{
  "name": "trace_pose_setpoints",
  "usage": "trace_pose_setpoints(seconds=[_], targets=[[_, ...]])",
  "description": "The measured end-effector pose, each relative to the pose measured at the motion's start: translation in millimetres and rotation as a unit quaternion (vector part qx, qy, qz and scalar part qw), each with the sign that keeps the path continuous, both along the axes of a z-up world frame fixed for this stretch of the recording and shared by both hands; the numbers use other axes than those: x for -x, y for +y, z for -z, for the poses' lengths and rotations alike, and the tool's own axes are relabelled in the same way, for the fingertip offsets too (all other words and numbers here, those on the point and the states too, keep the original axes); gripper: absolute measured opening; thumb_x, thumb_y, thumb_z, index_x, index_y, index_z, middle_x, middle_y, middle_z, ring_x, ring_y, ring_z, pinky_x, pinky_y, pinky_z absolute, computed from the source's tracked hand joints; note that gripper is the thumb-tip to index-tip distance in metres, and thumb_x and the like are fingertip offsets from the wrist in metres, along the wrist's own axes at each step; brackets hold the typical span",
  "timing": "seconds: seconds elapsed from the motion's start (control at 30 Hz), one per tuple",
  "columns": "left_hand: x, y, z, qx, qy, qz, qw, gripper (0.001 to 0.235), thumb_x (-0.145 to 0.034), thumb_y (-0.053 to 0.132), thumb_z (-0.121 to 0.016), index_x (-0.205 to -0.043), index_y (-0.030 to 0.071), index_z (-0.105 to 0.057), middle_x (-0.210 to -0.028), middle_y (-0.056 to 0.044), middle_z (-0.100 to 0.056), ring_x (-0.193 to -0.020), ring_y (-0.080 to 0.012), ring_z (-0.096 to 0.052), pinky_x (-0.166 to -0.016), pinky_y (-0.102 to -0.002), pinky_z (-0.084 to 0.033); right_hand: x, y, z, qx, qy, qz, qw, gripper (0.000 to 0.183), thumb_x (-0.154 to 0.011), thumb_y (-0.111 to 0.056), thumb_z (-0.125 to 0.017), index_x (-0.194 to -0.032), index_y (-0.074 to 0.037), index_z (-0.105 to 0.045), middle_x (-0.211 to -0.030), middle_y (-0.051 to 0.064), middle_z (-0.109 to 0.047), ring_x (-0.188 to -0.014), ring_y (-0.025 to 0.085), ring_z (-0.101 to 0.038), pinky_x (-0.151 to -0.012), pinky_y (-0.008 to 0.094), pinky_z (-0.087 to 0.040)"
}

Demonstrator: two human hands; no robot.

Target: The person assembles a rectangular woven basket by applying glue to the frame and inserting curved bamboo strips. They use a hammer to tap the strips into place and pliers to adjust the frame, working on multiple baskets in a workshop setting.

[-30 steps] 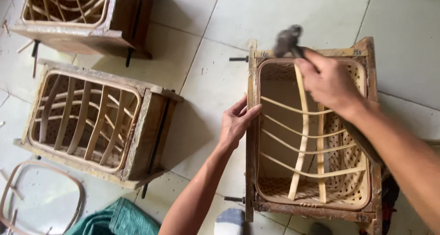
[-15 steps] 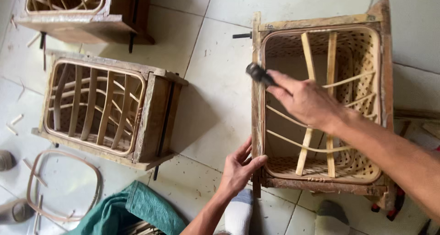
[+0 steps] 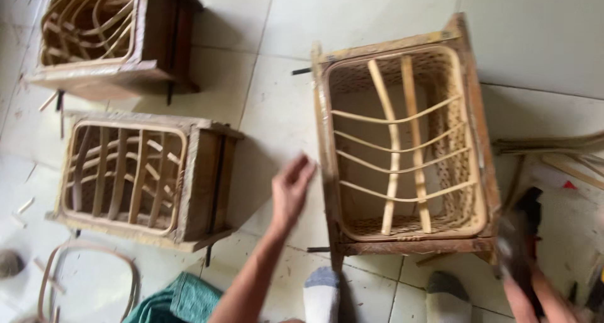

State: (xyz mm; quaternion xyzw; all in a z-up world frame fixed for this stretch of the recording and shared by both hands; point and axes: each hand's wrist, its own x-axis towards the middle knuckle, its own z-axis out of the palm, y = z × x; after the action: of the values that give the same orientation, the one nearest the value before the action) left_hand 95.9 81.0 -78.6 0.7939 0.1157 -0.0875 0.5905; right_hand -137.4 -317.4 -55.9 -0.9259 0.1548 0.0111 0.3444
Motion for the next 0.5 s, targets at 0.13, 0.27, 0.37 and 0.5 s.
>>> trace_pose_setpoints(seconds=[0.13, 0.27, 0.37, 0.5], targets=[[-123, -12, 8, -0.143, -0.229, 0.055, 0.961, 0.07, -0.092, 0.022, -0.081, -0.149, -0.005, -0.049, -0.139, -0.025, -0.065, -0.128, -0.03, -0.062, -0.105, -0.038, -0.052, 122, -21, 42, 0.026, 0.118, 0.172, 0.978, 0.052, -0.09, -0.026, -0.071, -0.14, -0.015, -0.063, -0.092, 0.009, -0.079, -0.061, 0.014, -0.066, -0.053, 0.029, -0.053], [-193, -41, 24, -0.14, -0.033, 0.075, 0.987, 0.071, -0.09, 0.034, -0.083, -0.139, 0.0, -0.046, -0.119, -0.017, -0.063, -0.102, -0.022, -0.062, -0.078, -0.035, -0.057, 213, -9, 73, 0.03, 0.198, 0.267, 0.943, 0.052, -0.089, -0.029, -0.073, -0.139, -0.019, -0.064, -0.097, 0.009, -0.079, -0.073, 0.017, -0.071, -0.063, 0.031, -0.056], [-202, -49, 30, -0.132, -0.124, 0.135, 0.974, 0.043, -0.091, 0.016, -0.072, -0.128, 0.001, -0.056, -0.099, -0.011, -0.069, -0.081, -0.0171, -0.064, -0.068, -0.034, -0.054, 229, 2, 99, 0.022, 0.228, 0.284, 0.931, 0.052, -0.087, -0.031, -0.075, -0.137, -0.021, -0.066, -0.101, 0.009, -0.079, -0.082, 0.018, -0.074, -0.07, 0.032, -0.058], [-193, -48, 35, -0.115, -0.074, 0.093, 0.986, 0.037, -0.092, 0.009, -0.067, -0.124, 0.0, -0.053, -0.097, -0.009, -0.064, -0.078, -0.0165, -0.059, -0.063, -0.035, -0.052, 221, 5, 122, -0.034, 0.329, 0.281, 0.901, 0.053, -0.087, -0.035, -0.077, -0.138, -0.024, -0.066, -0.102, 0.009, -0.079, -0.086, 0.022, -0.079, -0.074, 0.035, -0.061]])
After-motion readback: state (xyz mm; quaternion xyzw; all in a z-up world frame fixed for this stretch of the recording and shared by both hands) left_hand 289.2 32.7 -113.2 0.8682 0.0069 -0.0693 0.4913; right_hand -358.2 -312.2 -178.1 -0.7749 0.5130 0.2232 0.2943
